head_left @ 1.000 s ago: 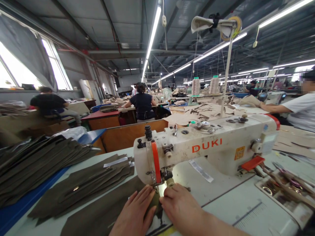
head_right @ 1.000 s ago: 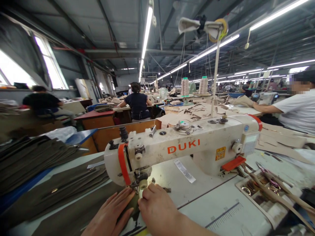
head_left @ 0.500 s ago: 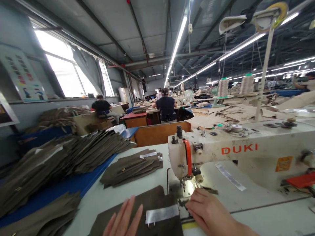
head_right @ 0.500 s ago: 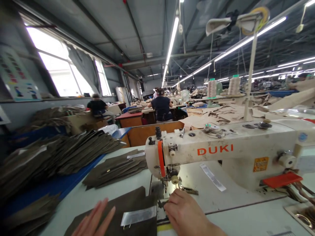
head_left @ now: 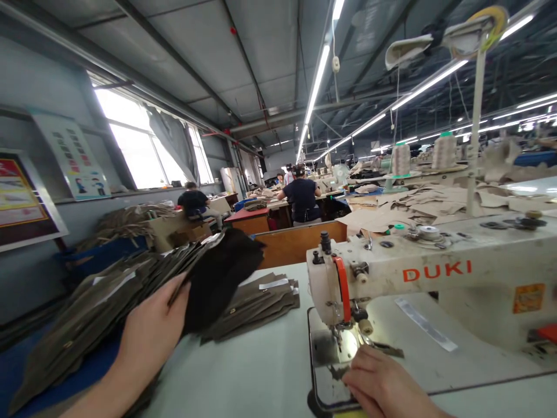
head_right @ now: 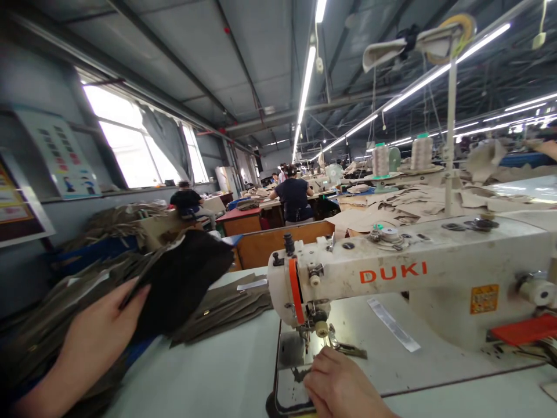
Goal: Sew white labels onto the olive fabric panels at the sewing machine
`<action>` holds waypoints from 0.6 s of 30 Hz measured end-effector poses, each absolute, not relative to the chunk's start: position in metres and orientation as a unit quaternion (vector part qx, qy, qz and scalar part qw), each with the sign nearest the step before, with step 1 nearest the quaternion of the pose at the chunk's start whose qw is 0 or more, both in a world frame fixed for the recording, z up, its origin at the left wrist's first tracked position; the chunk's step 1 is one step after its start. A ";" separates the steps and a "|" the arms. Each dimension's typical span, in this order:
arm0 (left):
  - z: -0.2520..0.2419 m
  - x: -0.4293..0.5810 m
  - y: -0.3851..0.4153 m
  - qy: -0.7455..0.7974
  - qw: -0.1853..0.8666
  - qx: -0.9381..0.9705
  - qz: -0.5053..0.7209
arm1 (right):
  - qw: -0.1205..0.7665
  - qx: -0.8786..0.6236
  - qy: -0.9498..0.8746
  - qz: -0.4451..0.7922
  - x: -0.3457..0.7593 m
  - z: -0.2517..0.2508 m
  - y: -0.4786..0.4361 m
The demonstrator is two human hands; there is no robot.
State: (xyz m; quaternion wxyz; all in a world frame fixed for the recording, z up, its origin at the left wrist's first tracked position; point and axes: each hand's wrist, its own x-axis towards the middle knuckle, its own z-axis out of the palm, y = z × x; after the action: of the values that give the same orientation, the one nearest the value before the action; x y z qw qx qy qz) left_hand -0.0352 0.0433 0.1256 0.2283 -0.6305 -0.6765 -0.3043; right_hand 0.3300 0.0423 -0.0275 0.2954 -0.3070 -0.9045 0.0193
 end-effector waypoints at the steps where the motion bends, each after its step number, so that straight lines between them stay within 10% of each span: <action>1: 0.134 -0.031 0.059 -0.676 0.227 -0.635 -0.299 | 0.299 -0.309 -0.903 0.019 0.331 -0.028 0.044; 18: -0.021 -0.012 0.043 -0.639 0.249 -0.719 -0.114 | 0.311 -0.268 -0.912 0.012 0.338 -0.034 0.048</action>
State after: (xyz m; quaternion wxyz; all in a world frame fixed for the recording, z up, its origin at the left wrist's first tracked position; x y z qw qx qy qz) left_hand -0.0122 0.0428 -0.0208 0.2486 -0.7188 -0.6393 -0.1135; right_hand 0.3378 0.0476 -0.0343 0.3105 -0.2681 -0.9119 0.0119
